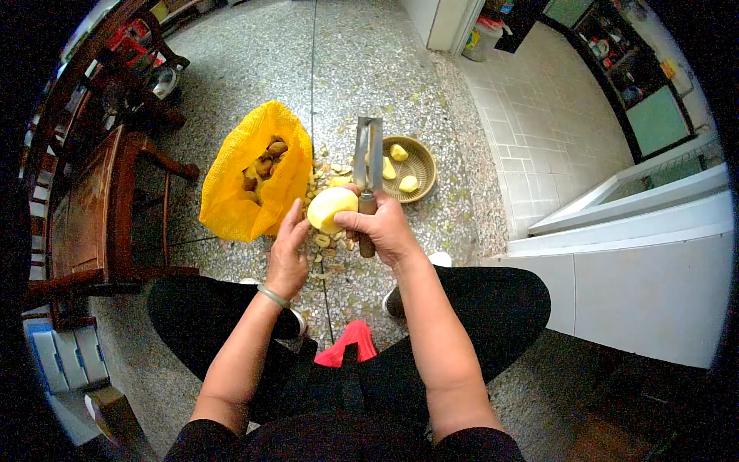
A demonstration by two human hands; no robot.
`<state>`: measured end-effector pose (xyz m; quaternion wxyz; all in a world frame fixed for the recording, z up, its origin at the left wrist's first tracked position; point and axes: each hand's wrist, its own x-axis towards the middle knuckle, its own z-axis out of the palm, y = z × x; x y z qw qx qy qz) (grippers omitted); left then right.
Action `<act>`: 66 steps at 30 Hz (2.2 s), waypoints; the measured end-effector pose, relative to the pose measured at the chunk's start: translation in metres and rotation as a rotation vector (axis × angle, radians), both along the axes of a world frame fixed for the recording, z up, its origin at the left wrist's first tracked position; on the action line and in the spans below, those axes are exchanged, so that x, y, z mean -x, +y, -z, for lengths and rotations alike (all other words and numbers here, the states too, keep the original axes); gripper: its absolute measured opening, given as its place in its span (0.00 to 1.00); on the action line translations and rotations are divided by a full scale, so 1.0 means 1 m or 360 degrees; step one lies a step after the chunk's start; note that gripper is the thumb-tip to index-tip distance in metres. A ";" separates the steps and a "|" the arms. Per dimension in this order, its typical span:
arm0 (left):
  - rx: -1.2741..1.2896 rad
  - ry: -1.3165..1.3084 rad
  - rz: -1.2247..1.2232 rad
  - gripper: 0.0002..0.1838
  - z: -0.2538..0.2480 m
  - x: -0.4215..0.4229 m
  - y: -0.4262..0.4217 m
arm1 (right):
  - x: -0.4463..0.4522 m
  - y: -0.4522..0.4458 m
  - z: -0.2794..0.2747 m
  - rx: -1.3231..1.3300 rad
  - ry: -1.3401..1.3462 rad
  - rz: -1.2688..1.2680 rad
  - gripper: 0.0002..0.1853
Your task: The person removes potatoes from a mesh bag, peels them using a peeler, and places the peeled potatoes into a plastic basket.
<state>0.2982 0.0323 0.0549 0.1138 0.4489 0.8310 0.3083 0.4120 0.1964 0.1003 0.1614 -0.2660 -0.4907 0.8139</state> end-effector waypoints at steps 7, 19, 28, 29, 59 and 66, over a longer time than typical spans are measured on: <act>-0.0445 -0.2261 -0.0402 0.26 -0.027 -0.002 0.007 | 0.006 -0.013 -0.002 -0.0428 0.0061 0.0137 0.28; -0.1080 -0.2802 0.0031 0.33 -0.039 0.009 -0.001 | -0.003 0.000 -0.015 -0.1164 -0.0080 -0.0001 0.15; -0.1217 -0.2985 -0.0036 0.27 -0.051 0.002 0.000 | 0.000 -0.025 -0.035 -0.2065 0.0145 0.0021 0.15; -0.1218 -0.2984 -0.0035 0.27 -0.046 0.002 -0.002 | 0.001 -0.026 -0.035 -0.2065 0.0145 0.0021 0.15; -0.1222 -0.3197 0.0028 0.26 -0.039 0.003 -0.011 | -0.003 0.004 0.037 -0.1376 -0.0237 -0.0016 0.11; -0.0955 -0.2296 -0.0104 0.25 -0.046 0.001 -0.008 | -0.006 0.007 0.020 -0.0942 -0.0280 -0.0007 0.09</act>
